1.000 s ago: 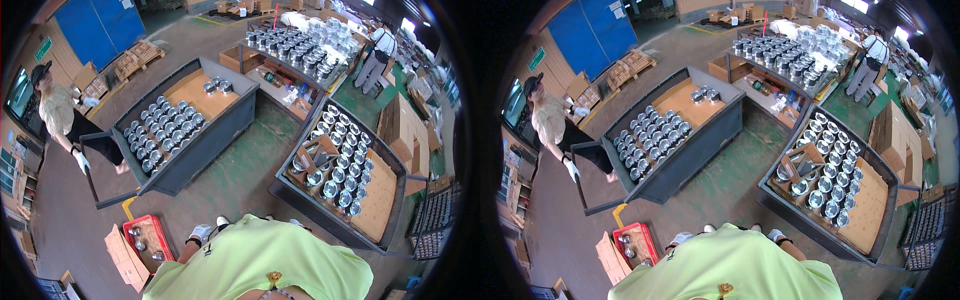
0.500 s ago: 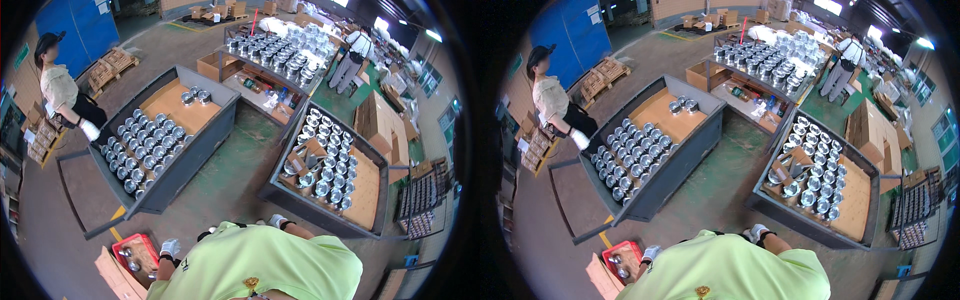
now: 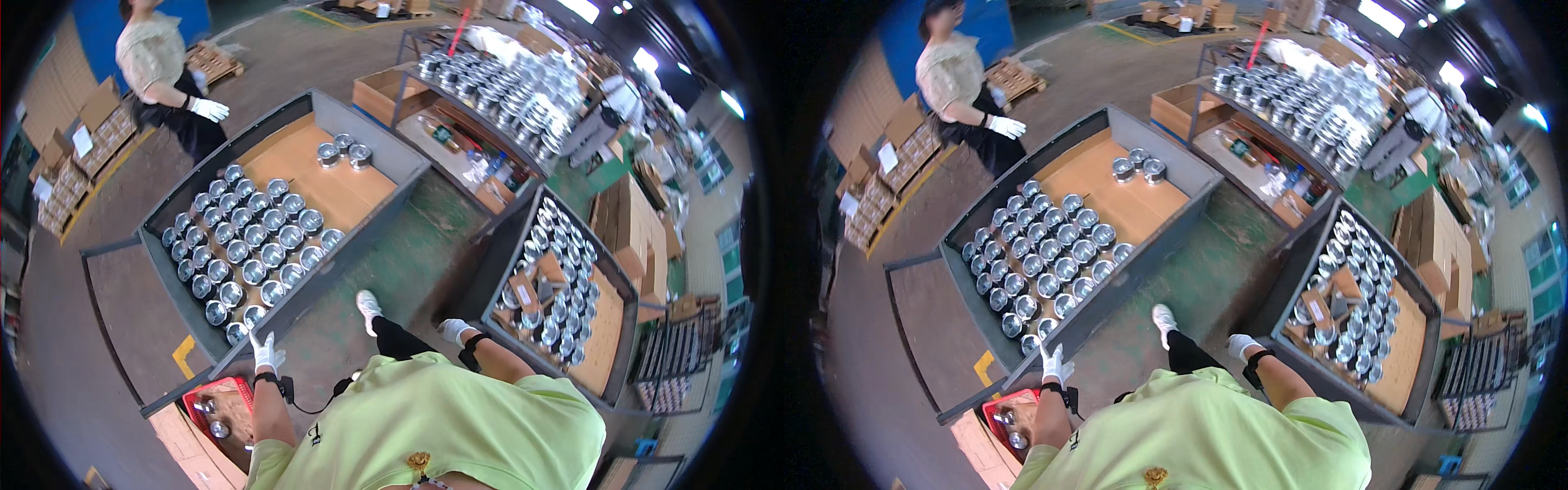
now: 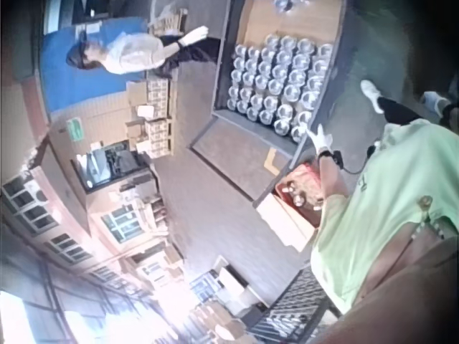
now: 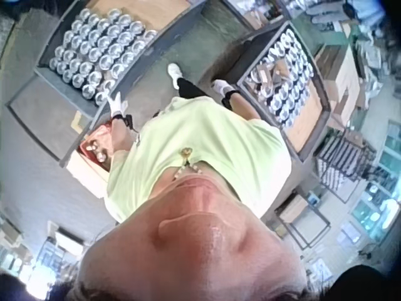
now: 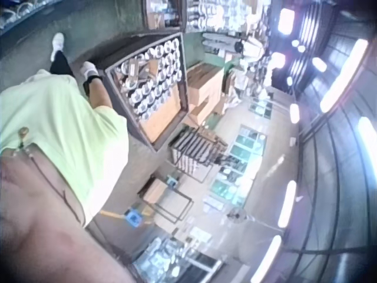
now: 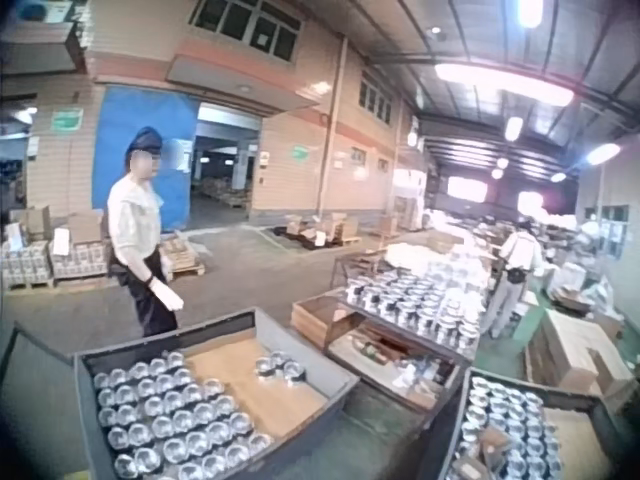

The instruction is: Inspecting and sorting metallic engine pistons from an industrial cart onto a quality control table.

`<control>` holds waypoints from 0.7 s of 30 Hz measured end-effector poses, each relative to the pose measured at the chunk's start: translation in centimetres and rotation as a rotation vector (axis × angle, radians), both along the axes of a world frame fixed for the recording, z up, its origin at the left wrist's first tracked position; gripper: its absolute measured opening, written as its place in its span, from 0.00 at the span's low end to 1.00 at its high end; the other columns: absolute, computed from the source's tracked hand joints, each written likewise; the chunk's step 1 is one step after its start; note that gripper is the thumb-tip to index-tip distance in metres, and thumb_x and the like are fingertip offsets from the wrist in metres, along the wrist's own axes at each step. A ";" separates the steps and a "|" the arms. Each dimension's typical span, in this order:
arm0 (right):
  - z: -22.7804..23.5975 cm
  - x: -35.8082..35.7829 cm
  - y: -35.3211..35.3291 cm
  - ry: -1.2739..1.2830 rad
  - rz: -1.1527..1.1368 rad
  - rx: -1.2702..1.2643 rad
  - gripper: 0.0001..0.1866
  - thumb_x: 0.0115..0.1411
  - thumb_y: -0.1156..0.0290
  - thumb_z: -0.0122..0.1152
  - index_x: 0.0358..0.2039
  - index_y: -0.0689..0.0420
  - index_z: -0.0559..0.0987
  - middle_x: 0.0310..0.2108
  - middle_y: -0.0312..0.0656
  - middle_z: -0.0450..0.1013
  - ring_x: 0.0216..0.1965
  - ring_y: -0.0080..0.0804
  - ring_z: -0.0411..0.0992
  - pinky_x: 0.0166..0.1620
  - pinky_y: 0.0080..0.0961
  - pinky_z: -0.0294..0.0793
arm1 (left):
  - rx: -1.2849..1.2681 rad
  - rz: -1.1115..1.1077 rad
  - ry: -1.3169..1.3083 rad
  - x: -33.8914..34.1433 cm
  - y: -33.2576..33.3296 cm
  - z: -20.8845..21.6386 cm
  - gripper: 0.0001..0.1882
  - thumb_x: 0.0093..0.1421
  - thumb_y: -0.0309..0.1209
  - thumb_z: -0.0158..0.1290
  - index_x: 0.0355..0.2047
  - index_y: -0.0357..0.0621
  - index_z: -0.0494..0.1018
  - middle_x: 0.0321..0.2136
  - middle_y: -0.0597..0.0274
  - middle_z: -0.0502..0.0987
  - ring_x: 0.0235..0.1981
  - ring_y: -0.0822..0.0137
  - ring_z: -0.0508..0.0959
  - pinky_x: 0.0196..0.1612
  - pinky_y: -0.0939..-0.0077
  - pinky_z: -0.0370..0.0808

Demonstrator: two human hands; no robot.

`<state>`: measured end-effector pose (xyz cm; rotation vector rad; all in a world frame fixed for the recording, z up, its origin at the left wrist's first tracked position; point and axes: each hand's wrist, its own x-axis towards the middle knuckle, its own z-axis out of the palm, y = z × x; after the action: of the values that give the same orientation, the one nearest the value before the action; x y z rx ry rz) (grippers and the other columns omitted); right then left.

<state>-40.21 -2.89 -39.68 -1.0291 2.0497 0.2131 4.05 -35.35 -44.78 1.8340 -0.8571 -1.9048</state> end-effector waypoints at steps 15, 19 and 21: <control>0.2 -17.3 -42.7 0.343 0.647 -0.383 0.17 0.55 0.60 0.56 0.43 0.54 0.79 0.40 0.51 0.76 0.40 0.48 0.75 0.47 0.41 0.73 | -0.058 0.286 -0.849 -15.1 -7.3 -9.3 0.14 0.56 0.40 0.49 0.38 0.45 0.71 0.35 0.43 0.78 0.39 0.41 0.76 0.43 0.52 0.72; -2.2 -16.5 -49.8 0.177 0.808 -0.185 0.16 0.56 0.61 0.55 0.42 0.52 0.80 0.40 0.49 0.76 0.41 0.46 0.75 0.47 0.40 0.73 | -0.028 0.302 -0.897 -15.4 -7.5 -8.6 0.11 0.56 0.39 0.50 0.34 0.47 0.70 0.31 0.46 0.78 0.35 0.41 0.77 0.40 0.52 0.73; -2.8 -14.1 -52.3 0.106 0.874 -0.130 0.15 0.56 0.62 0.54 0.42 0.52 0.80 0.40 0.49 0.76 0.41 0.46 0.75 0.47 0.39 0.74 | -0.012 0.335 -0.863 -15.0 -7.0 -8.4 0.09 0.57 0.37 0.50 0.33 0.47 0.70 0.29 0.47 0.78 0.33 0.42 0.77 0.39 0.53 0.73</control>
<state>-54.33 -55.20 -42.53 -1.9815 1.5880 0.5902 -10.94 -42.36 -53.17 2.6159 -0.7065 -0.8689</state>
